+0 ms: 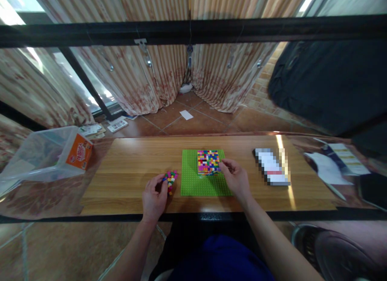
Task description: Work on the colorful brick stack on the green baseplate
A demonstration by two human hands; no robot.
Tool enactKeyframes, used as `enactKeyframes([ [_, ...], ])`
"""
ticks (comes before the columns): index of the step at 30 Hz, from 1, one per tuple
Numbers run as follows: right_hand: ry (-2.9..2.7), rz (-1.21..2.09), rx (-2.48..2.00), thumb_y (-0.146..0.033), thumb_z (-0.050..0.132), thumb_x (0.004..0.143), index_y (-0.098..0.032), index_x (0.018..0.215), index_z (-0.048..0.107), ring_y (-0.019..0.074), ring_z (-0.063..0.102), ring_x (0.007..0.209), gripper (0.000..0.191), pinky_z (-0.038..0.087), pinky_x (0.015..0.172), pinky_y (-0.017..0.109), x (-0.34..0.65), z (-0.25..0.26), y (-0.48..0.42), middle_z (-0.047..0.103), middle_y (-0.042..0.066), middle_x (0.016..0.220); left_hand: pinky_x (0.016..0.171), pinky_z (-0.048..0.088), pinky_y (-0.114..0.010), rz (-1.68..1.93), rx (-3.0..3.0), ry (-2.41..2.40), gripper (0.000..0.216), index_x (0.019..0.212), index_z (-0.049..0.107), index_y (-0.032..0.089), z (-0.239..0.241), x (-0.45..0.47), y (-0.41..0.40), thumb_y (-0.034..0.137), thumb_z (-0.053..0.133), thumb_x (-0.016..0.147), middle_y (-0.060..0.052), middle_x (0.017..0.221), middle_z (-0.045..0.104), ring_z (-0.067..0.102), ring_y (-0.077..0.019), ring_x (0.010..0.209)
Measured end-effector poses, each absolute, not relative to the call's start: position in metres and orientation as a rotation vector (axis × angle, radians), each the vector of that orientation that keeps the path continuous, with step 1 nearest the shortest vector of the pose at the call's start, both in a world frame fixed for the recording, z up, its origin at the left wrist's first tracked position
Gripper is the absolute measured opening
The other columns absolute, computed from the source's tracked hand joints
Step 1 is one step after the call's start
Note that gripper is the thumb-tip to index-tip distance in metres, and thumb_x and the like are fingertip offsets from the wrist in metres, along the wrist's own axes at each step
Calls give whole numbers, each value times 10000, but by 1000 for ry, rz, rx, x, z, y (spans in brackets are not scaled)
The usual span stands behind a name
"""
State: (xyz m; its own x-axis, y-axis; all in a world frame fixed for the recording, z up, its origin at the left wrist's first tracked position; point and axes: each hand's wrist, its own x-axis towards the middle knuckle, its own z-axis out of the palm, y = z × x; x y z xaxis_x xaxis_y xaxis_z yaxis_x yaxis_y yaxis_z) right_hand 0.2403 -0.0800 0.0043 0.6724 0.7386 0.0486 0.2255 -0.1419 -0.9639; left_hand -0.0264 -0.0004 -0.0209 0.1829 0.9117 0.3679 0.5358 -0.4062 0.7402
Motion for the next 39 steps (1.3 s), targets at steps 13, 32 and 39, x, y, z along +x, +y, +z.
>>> enactKeyframes([
  [13, -1001, 234, -1819, -440, 511, 868, -174, 1021, 647, 178, 620, 753, 336, 505, 715, 323, 224, 0, -79, 669, 87, 935, 837, 520, -344, 1099, 2108, 1368, 237, 1017, 677, 193, -19, -27, -1, 325, 568, 854, -67, 949, 716, 659, -205, 881],
  [32, -1616, 320, -1679, -434, 496, 888, -204, 1241, 571, 247, 519, 1177, 429, 396, 1021, 455, 255, 23, -40, 580, 115, 1250, 808, 555, -348, 1160, 1863, 1307, 211, 942, 656, 164, -25, -29, -1, 332, 596, 829, -86, 905, 717, 691, -204, 849],
  [39, -1757, 299, -1787, -525, 698, 707, -242, 1344, 485, 305, 460, 1223, 729, 394, 1000, 487, 253, 17, -71, 470, 122, 1362, 801, 555, -339, 1148, 1862, 1305, 210, 945, 654, 169, -28, -31, 0, 336, 593, 833, -87, 914, 719, 691, -203, 864],
])
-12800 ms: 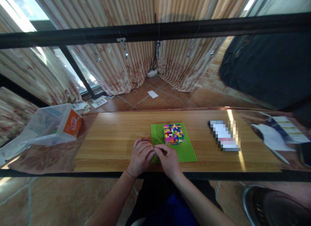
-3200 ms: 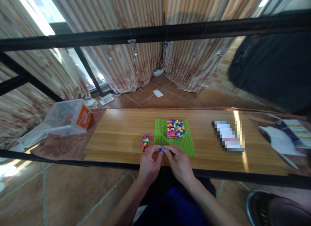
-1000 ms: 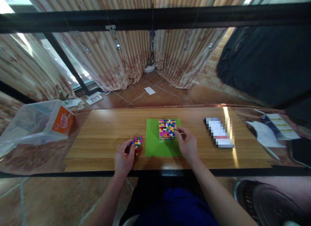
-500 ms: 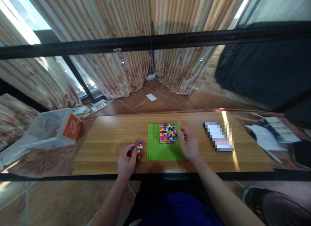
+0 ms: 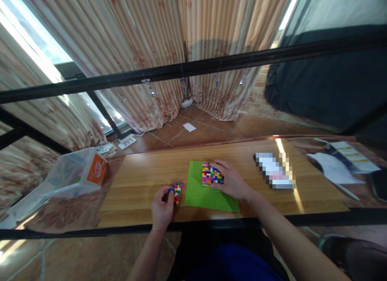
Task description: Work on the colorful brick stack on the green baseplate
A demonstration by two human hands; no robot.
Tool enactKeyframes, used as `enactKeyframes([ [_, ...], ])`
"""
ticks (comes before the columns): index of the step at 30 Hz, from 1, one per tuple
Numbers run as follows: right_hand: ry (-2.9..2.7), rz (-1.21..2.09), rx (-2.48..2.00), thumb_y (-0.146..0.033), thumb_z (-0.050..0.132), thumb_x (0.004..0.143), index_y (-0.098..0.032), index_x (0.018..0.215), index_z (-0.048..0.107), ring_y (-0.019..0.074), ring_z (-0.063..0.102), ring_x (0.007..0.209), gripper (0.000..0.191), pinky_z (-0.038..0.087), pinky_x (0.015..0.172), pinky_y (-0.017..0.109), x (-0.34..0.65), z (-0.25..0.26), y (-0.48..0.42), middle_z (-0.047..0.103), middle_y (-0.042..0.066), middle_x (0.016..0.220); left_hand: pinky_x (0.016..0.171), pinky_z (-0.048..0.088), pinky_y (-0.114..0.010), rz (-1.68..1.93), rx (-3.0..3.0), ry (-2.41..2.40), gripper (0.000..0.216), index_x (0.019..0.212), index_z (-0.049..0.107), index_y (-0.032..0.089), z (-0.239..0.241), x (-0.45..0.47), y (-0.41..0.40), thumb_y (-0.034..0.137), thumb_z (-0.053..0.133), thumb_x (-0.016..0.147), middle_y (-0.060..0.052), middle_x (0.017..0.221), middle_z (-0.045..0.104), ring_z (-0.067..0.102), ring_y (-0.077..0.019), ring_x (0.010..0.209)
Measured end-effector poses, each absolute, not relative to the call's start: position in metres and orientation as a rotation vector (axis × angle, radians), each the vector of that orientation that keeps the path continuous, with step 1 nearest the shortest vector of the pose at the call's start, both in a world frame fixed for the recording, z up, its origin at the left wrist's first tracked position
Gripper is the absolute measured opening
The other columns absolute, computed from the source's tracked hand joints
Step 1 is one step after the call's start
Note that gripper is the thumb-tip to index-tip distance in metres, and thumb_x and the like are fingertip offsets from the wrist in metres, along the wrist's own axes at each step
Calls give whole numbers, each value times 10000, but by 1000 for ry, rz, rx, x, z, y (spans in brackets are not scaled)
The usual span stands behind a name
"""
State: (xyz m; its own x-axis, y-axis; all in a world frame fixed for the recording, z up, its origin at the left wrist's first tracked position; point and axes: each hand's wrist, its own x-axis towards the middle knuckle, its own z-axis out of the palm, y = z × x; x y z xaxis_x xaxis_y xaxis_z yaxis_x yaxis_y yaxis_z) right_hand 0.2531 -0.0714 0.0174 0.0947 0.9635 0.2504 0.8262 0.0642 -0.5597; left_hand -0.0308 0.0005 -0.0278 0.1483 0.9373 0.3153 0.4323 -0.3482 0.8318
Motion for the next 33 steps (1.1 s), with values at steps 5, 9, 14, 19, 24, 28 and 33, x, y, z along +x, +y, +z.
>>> enactKeyframes([
  [5, -1475, 35, -2005, -570, 677, 700, -243, 1288, 526, 313, 505, 1105, 689, 415, 944, 480, 243, 11, -91, 554, 119, 1204, 815, 548, -337, 1173, 1855, 1314, 210, 921, 664, 172, -24, -29, 0, 347, 603, 821, -78, 896, 720, 688, -199, 847],
  [9, -1200, -158, -2162, -645, 628, 706, -212, 1289, 510, 350, 493, 1073, 735, 411, 893, 519, 232, 5, -106, 548, 158, 1171, 817, 544, -338, 1184, 1873, 1306, 205, 895, 677, 175, -22, -29, -1, 350, 604, 816, -70, 880, 718, 682, -197, 841],
  [14, -1142, -109, -2179, -640, 608, 728, -194, 1358, 414, 371, 462, 1148, 796, 415, 907, 527, 218, 3, -128, 489, 185, 1262, 834, 537, -348, 1174, 1890, 1285, 193, 907, 687, 187, -26, -32, 2, 339, 608, 818, -71, 919, 715, 672, -200, 873],
  [19, -1186, -57, -2089, -523, 570, 806, -230, 1345, 432, 357, 446, 1194, 629, 422, 924, 529, 208, -6, -146, 465, 169, 1302, 805, 545, -344, 1215, 1870, 1310, 198, 871, 689, 191, -21, -32, 2, 365, 634, 796, -58, 878, 703, 666, -193, 839],
  [24, -1138, -77, -2048, -527, 594, 800, -238, 1310, 473, 365, 458, 1165, 598, 440, 902, 540, 193, -9, -133, 496, 167, 1243, 748, 559, -321, 1190, 1726, 1244, 214, 906, 692, 183, 5, -5, -7, 361, 631, 805, -57, 865, 720, 674, -176, 794],
  [28, -1192, 52, -1941, -462, 568, 832, -230, 1284, 498, 318, 512, 1137, 513, 465, 932, 497, 183, -3, -117, 505, 147, 1238, 780, 555, -315, 1143, 1762, 1103, 192, 919, 697, 186, 24, 30, -8, 324, 593, 835, -57, 891, 725, 678, -168, 823],
  [33, -1179, 141, -1901, -453, 537, 854, -208, 1188, 575, 272, 582, 1086, 417, 507, 908, 429, 211, 0, -121, 511, 135, 1252, 821, 547, -336, 1111, 1870, 1039, 188, 947, 687, 186, 28, 52, 7, 284, 560, 850, -58, 916, 725, 682, -176, 859],
])
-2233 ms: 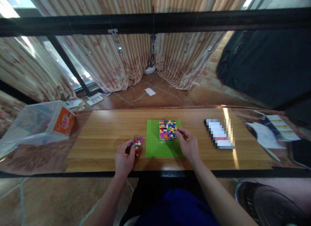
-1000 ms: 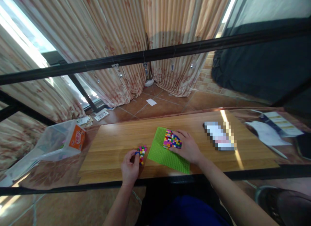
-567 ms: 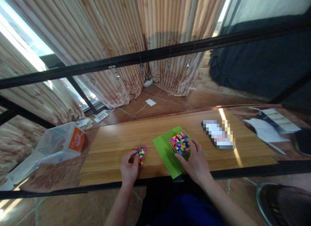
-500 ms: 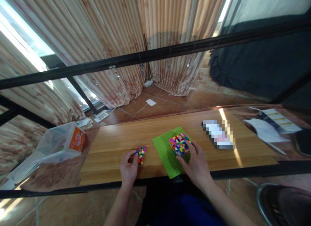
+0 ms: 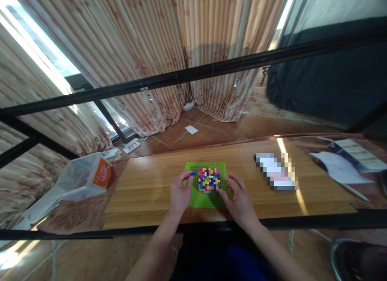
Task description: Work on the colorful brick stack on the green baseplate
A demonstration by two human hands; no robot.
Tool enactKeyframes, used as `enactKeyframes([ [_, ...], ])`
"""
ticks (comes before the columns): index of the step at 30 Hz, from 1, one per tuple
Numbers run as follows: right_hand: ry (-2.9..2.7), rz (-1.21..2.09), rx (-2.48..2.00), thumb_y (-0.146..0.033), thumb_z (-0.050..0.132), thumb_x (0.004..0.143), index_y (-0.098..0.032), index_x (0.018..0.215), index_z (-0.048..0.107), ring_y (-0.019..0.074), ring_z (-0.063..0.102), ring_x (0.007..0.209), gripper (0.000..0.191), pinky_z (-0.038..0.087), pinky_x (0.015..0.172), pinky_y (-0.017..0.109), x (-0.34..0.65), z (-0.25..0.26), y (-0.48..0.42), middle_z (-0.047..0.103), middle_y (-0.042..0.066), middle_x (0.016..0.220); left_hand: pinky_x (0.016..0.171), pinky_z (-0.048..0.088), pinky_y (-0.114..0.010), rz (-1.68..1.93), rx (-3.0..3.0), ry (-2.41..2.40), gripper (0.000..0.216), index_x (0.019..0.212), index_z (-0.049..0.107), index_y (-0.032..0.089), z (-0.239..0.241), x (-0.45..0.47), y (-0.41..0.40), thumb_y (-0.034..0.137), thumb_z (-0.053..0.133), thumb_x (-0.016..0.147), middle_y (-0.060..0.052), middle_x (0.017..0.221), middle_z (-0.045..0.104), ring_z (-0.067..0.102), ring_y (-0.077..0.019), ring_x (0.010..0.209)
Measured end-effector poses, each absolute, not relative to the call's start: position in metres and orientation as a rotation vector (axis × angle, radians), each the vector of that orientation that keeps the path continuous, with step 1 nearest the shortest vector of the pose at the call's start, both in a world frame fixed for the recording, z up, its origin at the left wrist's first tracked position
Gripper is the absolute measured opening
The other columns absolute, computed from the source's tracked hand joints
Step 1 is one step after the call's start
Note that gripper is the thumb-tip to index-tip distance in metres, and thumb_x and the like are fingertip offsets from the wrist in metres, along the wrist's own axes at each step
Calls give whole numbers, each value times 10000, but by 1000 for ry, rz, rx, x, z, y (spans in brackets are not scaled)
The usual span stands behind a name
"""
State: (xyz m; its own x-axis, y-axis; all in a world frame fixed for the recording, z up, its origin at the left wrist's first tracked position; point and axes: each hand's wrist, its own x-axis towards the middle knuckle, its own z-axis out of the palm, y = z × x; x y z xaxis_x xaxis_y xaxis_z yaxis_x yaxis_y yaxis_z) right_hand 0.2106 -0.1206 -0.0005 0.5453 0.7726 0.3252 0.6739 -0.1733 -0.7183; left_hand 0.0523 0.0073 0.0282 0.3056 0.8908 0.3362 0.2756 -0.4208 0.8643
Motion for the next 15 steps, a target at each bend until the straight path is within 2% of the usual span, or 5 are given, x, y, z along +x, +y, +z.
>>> enactKeyframes([
  [7, -1284, 72, -1896, -473, 527, 875, -185, 1091, 634, 263, 588, 1074, 376, 472, 953, 428, 268, -15, -121, 605, 123, 1158, 832, 535, -338, 936, 2127, 939, 169, 922, 691, 195, 39, 68, 35, 231, 539, 857, -43, 904, 733, 686, -183, 849],
  [15, -1277, -43, -1923, -432, 508, 901, -185, 960, 672, 248, 599, 1010, 302, 473, 932, 428, 277, -39, -115, 655, 103, 1061, 819, 521, -306, 799, 2177, 941, 156, 902, 688, 187, 39, 83, 37, 187, 543, 843, -32, 904, 735, 679, -174, 851],
])
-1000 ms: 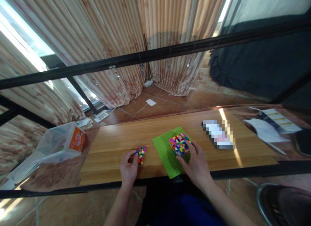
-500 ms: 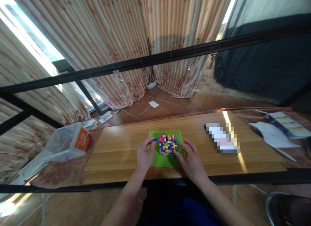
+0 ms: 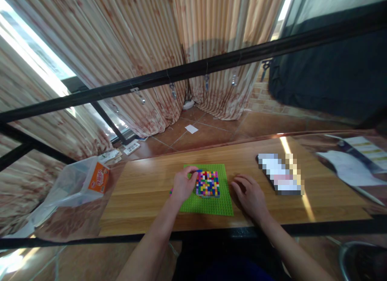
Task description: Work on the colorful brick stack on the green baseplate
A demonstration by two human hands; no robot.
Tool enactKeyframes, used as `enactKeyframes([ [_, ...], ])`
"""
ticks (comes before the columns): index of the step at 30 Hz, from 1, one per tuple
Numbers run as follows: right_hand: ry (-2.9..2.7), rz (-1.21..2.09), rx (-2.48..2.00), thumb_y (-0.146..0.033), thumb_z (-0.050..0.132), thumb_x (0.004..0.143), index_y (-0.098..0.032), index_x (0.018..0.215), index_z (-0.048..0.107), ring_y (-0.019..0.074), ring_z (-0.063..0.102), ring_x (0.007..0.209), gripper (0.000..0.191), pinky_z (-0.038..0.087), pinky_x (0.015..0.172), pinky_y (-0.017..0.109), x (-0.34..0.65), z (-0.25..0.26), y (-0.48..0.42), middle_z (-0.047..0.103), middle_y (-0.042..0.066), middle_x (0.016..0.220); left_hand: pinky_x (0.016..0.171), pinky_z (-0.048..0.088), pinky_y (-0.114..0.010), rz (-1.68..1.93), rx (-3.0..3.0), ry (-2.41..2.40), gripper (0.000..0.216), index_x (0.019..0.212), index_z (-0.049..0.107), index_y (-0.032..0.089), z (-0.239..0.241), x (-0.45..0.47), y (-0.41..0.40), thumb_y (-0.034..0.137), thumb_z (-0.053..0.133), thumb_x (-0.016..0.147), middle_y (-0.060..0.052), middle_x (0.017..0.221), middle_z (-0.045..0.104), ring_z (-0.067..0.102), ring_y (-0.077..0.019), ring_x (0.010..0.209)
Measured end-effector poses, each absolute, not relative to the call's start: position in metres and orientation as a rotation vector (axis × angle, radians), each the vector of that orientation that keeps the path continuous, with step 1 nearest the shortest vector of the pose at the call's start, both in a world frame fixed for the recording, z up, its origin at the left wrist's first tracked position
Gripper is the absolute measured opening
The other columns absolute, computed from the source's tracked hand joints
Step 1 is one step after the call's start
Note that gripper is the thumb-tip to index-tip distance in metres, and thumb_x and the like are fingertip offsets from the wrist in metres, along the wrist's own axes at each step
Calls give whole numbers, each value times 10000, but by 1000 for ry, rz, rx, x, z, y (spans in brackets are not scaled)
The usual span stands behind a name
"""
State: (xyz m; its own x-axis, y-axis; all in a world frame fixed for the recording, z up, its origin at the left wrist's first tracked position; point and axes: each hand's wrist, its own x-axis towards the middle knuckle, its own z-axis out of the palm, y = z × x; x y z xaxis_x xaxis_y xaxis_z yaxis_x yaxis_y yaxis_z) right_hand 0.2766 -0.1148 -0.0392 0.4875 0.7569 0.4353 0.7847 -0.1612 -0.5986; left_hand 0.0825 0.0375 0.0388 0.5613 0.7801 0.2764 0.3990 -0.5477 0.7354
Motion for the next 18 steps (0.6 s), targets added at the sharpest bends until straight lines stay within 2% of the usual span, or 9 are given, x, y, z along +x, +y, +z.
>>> enactKeyframes([
  [18, -1273, -76, -1921, -335, 522, 892, -196, 874, 695, 230, 608, 971, 223, 493, 879, 394, 278, -40, -116, 654, 89, 1034, 747, 501, -255, 682, 2252, 860, 157, 817, 687, 180, 47, 86, 46, 122, 544, 786, -7, 805, 720, 661, -143, 760],
])
